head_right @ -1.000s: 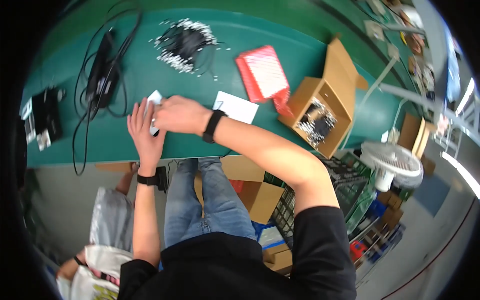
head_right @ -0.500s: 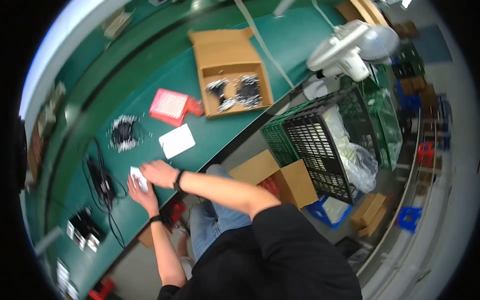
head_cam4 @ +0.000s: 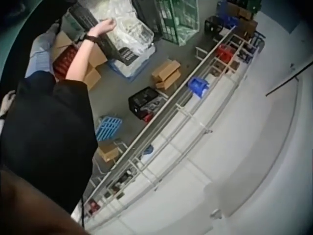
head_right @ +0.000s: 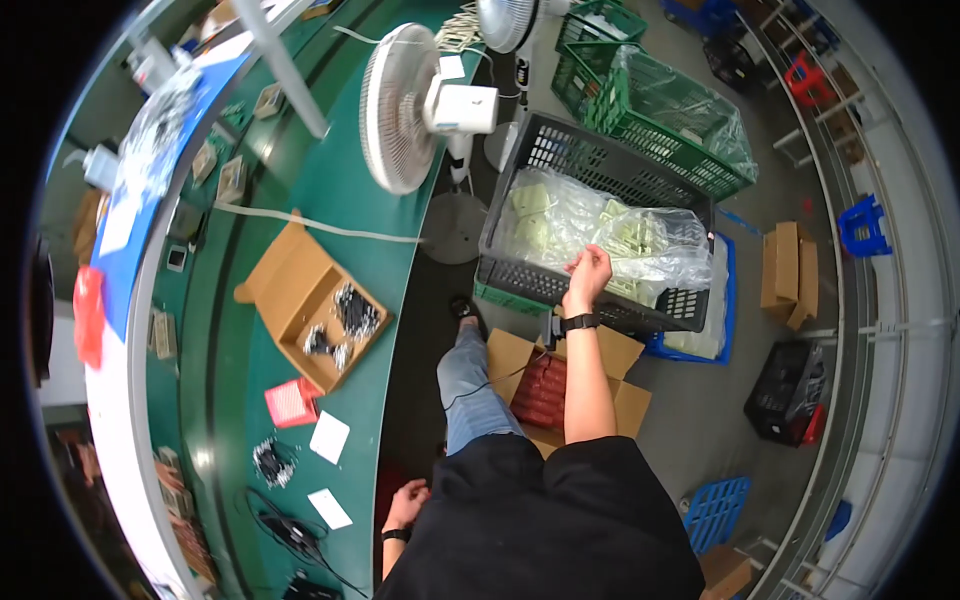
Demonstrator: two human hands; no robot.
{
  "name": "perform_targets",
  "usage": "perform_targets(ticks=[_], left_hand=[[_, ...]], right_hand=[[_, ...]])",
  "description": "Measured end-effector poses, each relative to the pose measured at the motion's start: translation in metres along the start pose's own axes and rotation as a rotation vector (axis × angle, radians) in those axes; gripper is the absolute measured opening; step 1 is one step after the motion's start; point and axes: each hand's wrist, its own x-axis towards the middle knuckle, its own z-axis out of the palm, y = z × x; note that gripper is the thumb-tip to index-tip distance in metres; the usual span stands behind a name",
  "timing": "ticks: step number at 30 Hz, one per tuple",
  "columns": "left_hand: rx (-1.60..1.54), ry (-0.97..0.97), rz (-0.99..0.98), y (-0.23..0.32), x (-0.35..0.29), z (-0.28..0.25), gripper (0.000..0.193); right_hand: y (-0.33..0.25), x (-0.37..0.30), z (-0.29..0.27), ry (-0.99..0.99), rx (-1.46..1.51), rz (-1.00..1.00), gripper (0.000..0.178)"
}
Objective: Inspecting, testing, and sorting electronic modules and cables at a factory workstation.
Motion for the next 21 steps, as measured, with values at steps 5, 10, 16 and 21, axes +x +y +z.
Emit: perform_targets(ticks=[5, 10, 16, 21], left_hand=[[0.1, -0.143, -0.211, 0.03, 0.06, -0.021, 0.036], [0.297, -0.099, -0.39, 0.247, 0.082, -0.05, 0.031], [0.08, -0.281, -0.187, 0.319, 0.177, -0.096, 0.024], [0.192, -0.278, -0.029, 0.446, 0.23, -0.083, 0.025]], right_hand=[[0.084, 0.142, -0.035, -0.232, -0.852, 0.061, 0.012], [0.088, 0.21, -0.003, 0.179, -1.008, -0.308, 0.019], [0.116, 0.31, -0.148, 0.077, -1.586, 0.352, 0.029], [0.146, 0.328, -0.185, 0.072, -1.565, 0.535, 0.061]])
